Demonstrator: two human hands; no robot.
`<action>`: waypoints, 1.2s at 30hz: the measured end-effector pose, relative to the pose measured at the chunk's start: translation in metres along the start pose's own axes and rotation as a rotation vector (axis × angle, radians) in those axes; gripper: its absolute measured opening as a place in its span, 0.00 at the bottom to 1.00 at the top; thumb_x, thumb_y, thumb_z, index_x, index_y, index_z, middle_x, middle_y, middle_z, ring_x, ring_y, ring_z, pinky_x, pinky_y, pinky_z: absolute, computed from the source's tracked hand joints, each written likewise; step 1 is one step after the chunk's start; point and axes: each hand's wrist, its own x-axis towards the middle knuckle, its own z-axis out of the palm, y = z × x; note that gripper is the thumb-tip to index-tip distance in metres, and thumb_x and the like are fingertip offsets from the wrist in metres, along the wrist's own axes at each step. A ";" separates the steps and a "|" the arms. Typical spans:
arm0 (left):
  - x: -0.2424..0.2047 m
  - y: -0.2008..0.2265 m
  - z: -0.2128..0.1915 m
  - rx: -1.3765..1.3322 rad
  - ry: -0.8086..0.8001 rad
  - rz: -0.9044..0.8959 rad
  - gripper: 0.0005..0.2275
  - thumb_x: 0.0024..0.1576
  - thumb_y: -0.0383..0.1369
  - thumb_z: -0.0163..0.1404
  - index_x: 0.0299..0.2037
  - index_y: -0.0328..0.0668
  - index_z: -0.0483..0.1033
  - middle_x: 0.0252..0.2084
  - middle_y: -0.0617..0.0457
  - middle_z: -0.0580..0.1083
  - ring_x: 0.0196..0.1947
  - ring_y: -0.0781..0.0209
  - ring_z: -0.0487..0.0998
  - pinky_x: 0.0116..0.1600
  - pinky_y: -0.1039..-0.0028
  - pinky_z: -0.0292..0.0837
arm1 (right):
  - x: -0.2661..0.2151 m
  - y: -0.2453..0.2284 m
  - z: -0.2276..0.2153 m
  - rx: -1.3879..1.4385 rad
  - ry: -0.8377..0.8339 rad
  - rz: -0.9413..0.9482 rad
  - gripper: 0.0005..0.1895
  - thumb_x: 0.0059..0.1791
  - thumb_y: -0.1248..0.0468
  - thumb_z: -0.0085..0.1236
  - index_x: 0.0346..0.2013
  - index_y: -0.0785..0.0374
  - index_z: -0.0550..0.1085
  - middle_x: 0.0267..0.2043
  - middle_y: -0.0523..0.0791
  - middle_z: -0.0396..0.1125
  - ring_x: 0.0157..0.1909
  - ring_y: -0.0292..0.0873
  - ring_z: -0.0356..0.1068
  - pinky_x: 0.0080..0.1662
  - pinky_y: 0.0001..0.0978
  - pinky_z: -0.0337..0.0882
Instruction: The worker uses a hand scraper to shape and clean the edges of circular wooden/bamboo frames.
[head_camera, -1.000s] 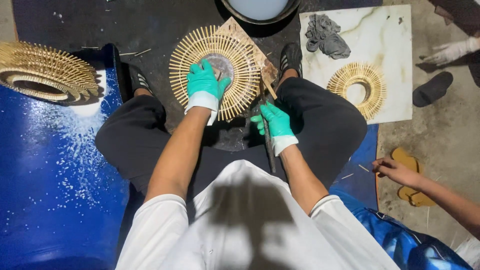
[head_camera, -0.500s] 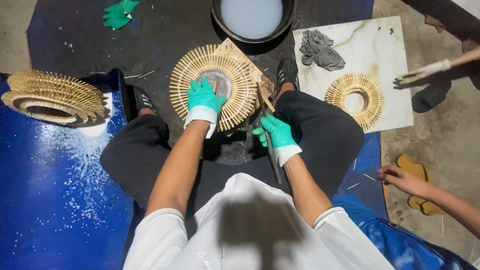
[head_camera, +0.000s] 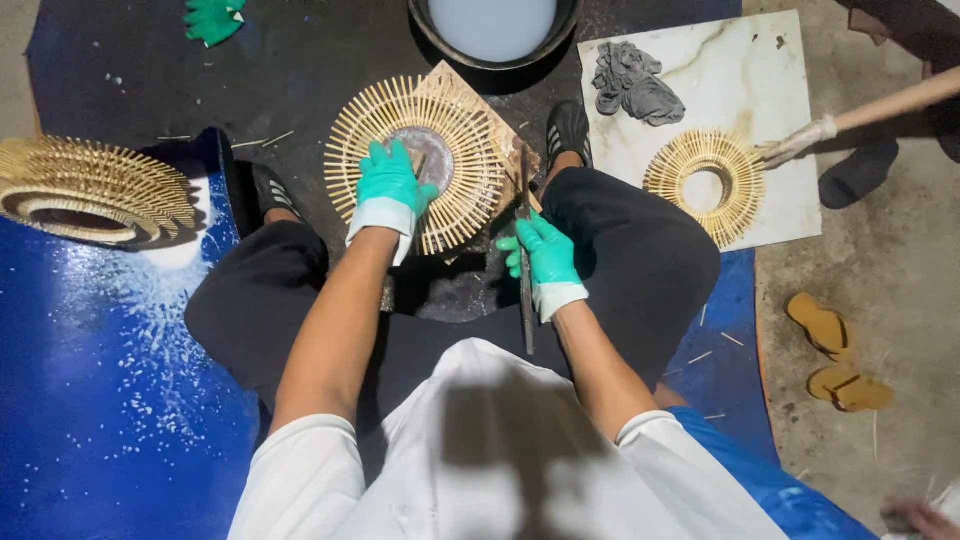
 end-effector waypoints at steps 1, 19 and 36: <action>-0.001 0.001 -0.004 -0.009 0.004 -0.018 0.49 0.46 0.50 0.65 0.74 0.38 0.50 0.75 0.29 0.48 0.71 0.29 0.55 0.69 0.53 0.60 | 0.001 0.000 0.001 0.022 0.000 0.005 0.18 0.56 0.61 0.53 0.60 0.65 0.70 0.32 0.50 0.76 0.19 0.37 0.66 0.22 0.28 0.65; 0.025 0.000 0.028 -0.029 -0.012 -0.060 0.42 0.54 0.47 0.57 0.77 0.45 0.48 0.76 0.26 0.44 0.69 0.22 0.55 0.67 0.48 0.61 | -0.004 0.001 -0.005 -0.005 0.030 -0.002 0.21 0.54 0.62 0.51 0.62 0.60 0.69 0.30 0.50 0.75 0.18 0.37 0.65 0.21 0.28 0.65; 0.002 -0.009 -0.001 0.048 0.056 0.195 0.44 0.47 0.44 0.65 0.73 0.47 0.55 0.76 0.32 0.47 0.70 0.26 0.55 0.67 0.51 0.62 | -0.002 -0.019 -0.003 -0.061 -0.022 0.003 0.19 0.55 0.60 0.54 0.60 0.62 0.72 0.30 0.49 0.75 0.19 0.37 0.66 0.21 0.29 0.65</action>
